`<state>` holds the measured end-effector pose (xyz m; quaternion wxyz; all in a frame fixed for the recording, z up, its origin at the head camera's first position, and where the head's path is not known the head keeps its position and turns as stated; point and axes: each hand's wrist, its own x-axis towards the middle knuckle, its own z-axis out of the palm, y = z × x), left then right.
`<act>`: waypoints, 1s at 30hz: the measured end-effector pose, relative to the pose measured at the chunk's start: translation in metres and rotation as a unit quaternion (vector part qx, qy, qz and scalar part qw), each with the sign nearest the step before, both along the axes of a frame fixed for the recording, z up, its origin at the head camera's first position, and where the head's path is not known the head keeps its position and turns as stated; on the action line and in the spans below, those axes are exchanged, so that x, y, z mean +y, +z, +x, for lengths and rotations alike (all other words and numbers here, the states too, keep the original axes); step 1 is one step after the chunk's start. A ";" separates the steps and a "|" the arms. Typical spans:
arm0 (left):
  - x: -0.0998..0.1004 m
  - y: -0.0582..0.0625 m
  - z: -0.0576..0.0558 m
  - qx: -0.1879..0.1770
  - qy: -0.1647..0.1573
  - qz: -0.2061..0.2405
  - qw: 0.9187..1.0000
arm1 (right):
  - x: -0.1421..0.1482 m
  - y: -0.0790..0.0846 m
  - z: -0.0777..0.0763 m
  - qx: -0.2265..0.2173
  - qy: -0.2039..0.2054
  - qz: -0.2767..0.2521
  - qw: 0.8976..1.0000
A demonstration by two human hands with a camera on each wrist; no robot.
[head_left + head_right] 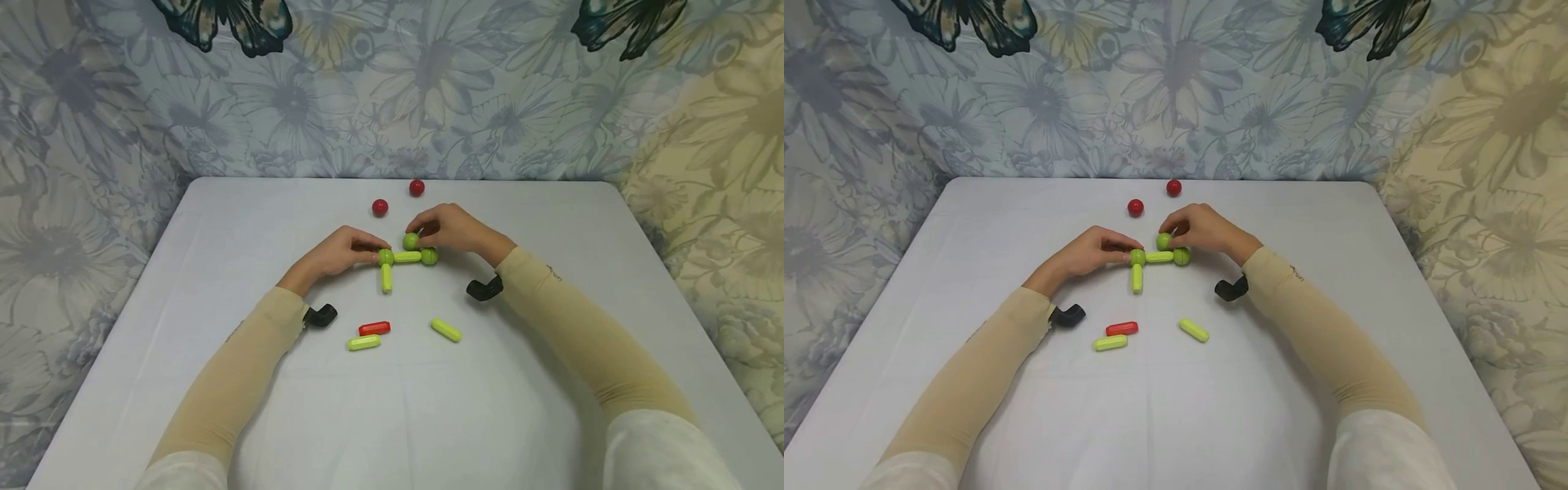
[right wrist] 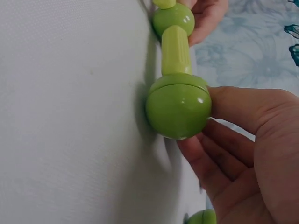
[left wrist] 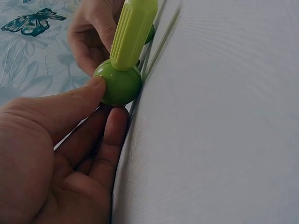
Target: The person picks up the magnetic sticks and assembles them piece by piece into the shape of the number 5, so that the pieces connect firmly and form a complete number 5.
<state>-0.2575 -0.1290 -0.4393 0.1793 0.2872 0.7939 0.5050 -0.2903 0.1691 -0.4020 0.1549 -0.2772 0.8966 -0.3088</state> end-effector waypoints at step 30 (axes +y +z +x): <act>-0.001 -0.003 0.001 -0.013 0.008 0.005 1.000 | 0.012 0.005 0.074 0.114 -0.051 -0.176 0.976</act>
